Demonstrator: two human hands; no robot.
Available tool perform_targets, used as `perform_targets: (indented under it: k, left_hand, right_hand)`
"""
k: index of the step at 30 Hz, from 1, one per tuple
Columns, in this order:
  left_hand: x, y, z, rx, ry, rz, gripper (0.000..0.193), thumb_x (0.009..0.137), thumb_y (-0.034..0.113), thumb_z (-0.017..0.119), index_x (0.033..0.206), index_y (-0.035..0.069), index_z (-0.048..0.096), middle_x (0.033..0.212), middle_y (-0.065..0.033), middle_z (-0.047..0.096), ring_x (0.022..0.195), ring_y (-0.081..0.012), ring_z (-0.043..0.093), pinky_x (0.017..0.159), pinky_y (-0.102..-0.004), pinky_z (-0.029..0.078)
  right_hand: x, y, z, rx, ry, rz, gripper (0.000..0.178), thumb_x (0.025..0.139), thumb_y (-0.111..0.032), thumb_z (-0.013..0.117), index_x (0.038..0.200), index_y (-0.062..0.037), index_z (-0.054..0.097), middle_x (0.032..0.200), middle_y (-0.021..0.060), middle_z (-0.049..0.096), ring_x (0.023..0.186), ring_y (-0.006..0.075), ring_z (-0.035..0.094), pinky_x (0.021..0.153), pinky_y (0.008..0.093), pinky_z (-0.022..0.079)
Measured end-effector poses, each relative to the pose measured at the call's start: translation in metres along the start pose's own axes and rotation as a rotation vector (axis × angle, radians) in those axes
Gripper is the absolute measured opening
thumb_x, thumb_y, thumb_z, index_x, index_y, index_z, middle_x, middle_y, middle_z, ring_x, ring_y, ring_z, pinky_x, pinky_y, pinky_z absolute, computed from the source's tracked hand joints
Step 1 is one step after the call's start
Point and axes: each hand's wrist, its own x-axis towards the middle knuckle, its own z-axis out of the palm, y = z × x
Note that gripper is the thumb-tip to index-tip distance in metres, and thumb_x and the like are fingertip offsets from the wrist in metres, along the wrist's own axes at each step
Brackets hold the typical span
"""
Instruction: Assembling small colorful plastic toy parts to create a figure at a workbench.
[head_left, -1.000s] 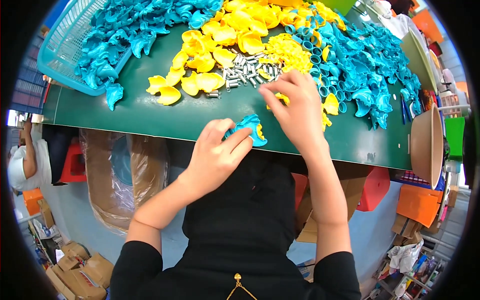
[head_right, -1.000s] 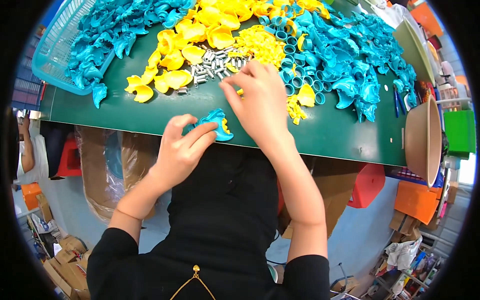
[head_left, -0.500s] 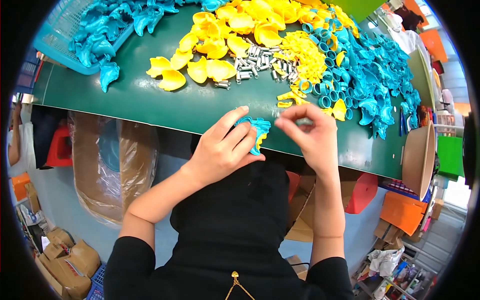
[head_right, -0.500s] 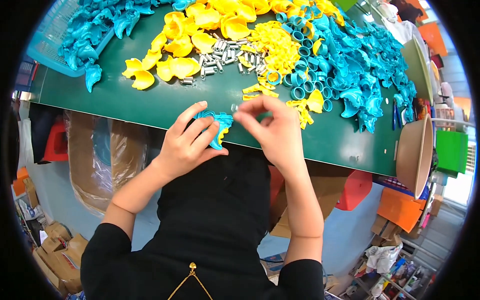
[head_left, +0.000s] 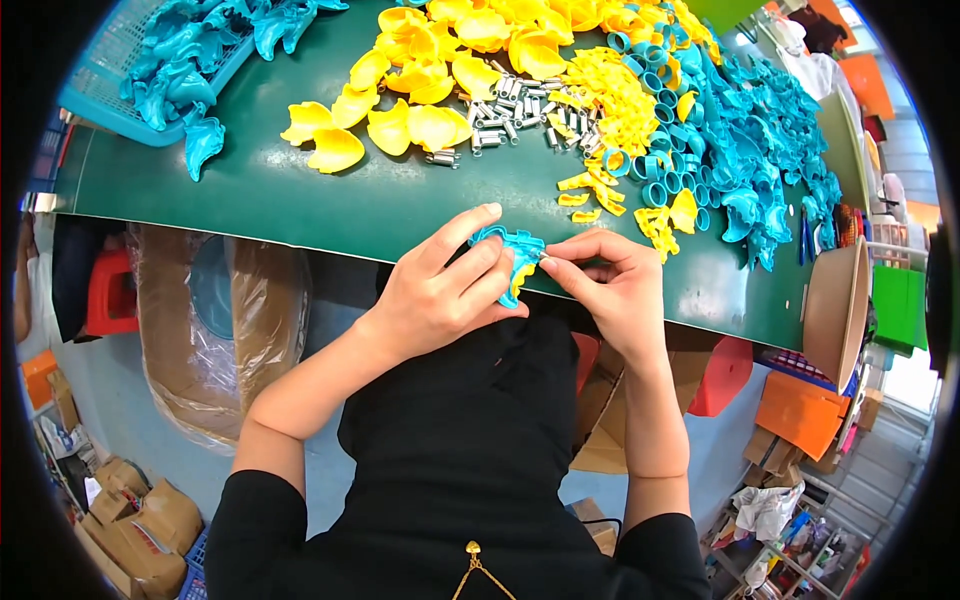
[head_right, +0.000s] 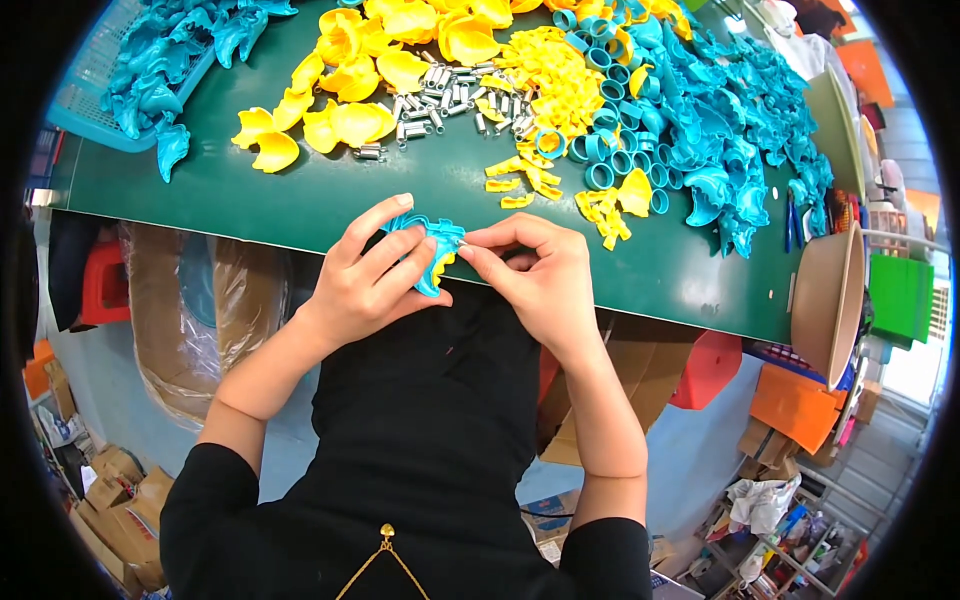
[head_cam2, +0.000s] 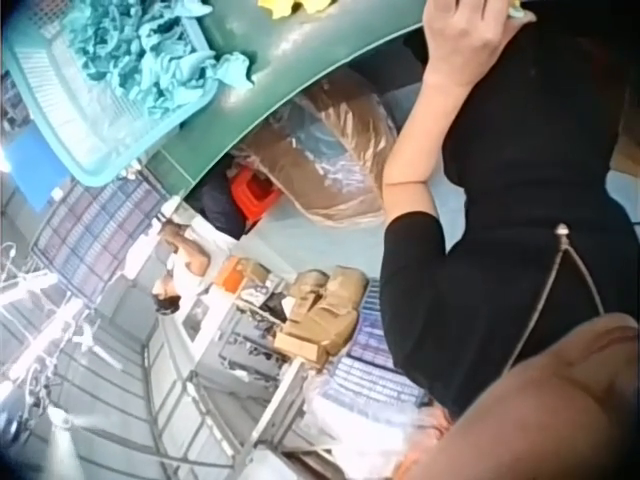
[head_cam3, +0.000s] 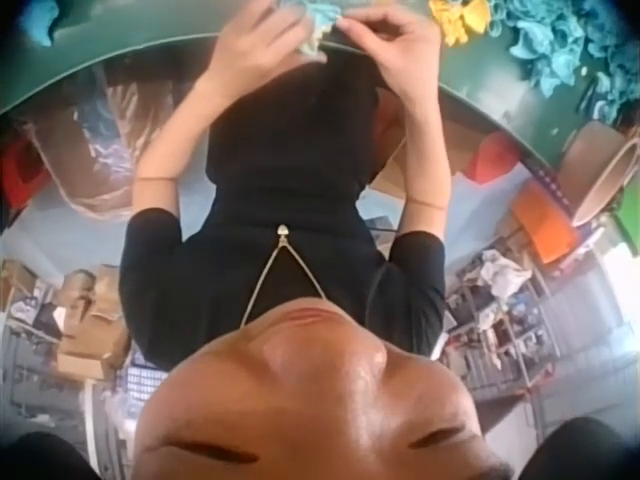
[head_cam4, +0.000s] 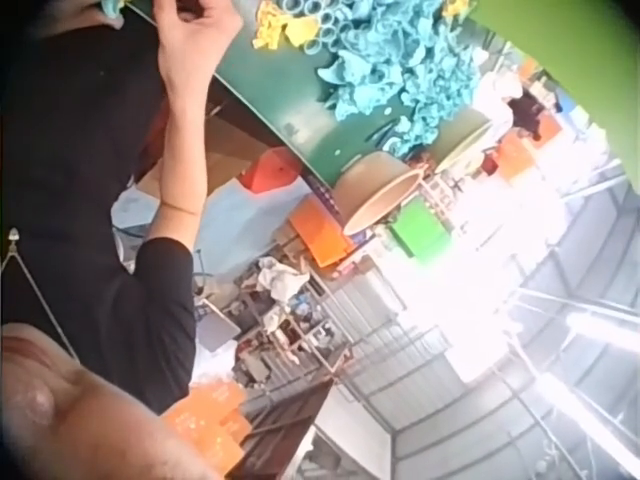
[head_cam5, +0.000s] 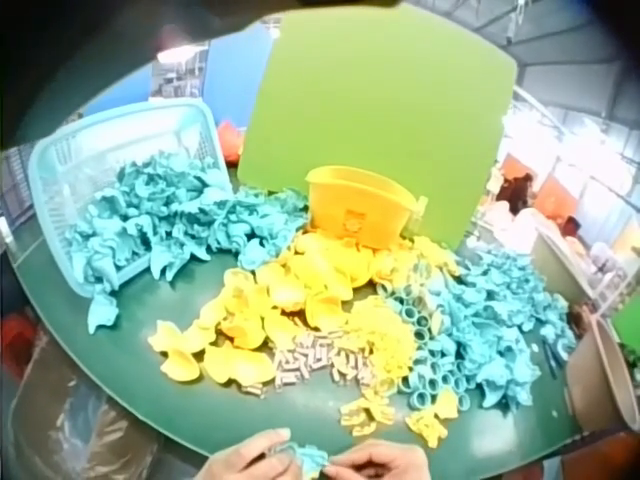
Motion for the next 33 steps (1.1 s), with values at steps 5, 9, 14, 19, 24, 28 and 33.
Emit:
perform_targets:
  k: [5, 9, 14, 19, 24, 28, 33]
  left_hand:
    - [-0.001, -0.002, 0.000, -0.009, 0.030, -0.022, 0.044, 0.070, 0.035, 0.082, 0.097, 0.002, 0.068, 0.102, -0.0081, 0.064, 0.122, -0.0320, 0.057, 0.093, -0.0377, 0.055]
    - [0.000, 0.000, -0.004, -0.046, 0.025, -0.061, 0.047, 0.071, 0.036, 0.082, 0.099, 0.001, 0.069, 0.100, -0.0086, 0.064, 0.120, -0.0338, 0.058, 0.092, -0.0386, 0.054]
    - [0.006, 0.005, -0.007, -0.101, -0.006, -0.082, 0.032, 0.073, 0.018, 0.081, 0.097, 0.003, 0.067, 0.100, -0.0087, 0.063, 0.122, -0.0369, 0.055, 0.101, -0.0430, 0.047]
    - [0.003, 0.009, -0.001, 0.038, 0.075, -0.082, 0.029, 0.067, 0.005, 0.074, 0.096, 0.005, 0.069, 0.102, -0.0048, 0.065, 0.117, -0.0333, 0.056, 0.091, -0.0392, 0.051]
    - [-0.001, 0.010, -0.001, 0.030, 0.115, -0.099, 0.023, 0.070, 0.005, 0.071, 0.093, 0.004, 0.069, 0.100, -0.0049, 0.066, 0.088, -0.0234, 0.058, 0.073, -0.0347, 0.052]
    - [0.001, 0.006, 0.001, 0.017, 0.130, -0.068, 0.023, 0.069, 0.006, 0.072, 0.091, 0.002, 0.068, 0.098, -0.0062, 0.066, 0.082, -0.0218, 0.060, 0.071, -0.0332, 0.054]
    - [-0.001, 0.006, 0.002, 0.036, 0.109, -0.039, 0.023, 0.068, 0.006, 0.072, 0.091, 0.002, 0.068, 0.098, -0.0067, 0.066, 0.084, -0.0218, 0.060, 0.070, -0.0318, 0.056]
  right_hand:
    - [0.002, 0.002, 0.005, -0.233, 0.011, -0.233, 0.010, 0.079, 0.007, 0.076, 0.088, 0.0045, 0.072, 0.082, 0.0082, 0.069, 0.074, 0.0130, 0.063, 0.065, 0.0248, 0.047]
    - [0.004, -0.005, 0.000, -0.393, 0.035, -0.297, 0.006, 0.082, 0.001, 0.075, 0.087, 0.0017, 0.073, 0.083, 0.0089, 0.070, 0.073, 0.0176, 0.064, 0.066, 0.0272, 0.050]
    - [0.102, -0.064, -0.009, -0.887, 0.207, -0.349, 0.021, 0.089, -0.026, 0.070, 0.090, -0.0057, 0.076, 0.090, 0.0098, 0.072, 0.091, 0.0293, 0.066, 0.082, 0.0390, 0.051]
    - [0.177, -0.039, -0.010, -1.167, 0.351, -0.363, 0.028, 0.076, -0.034, 0.080, 0.095, -0.0130, 0.077, 0.101, 0.0122, 0.068, 0.104, 0.0311, 0.060, 0.089, 0.0425, 0.052]
    - [0.127, -0.036, -0.019, -0.539, 0.413, -0.531, 0.014, 0.083, -0.010, 0.075, 0.089, -0.0003, 0.068, 0.076, 0.0078, 0.066, 0.068, 0.0152, 0.062, 0.065, 0.0289, 0.049]
    - [0.031, -0.024, 0.006, -0.489, 0.191, -0.454, 0.010, 0.084, -0.005, 0.071, 0.093, -0.0016, 0.070, 0.080, 0.0033, 0.068, 0.077, 0.0111, 0.066, 0.061, 0.0239, 0.048]
    - [0.011, 0.004, 0.033, -0.505, 0.303, -0.531, 0.015, 0.076, 0.001, 0.073, 0.090, -0.0007, 0.070, 0.081, 0.0081, 0.069, 0.073, 0.0166, 0.066, 0.062, 0.0269, 0.050]
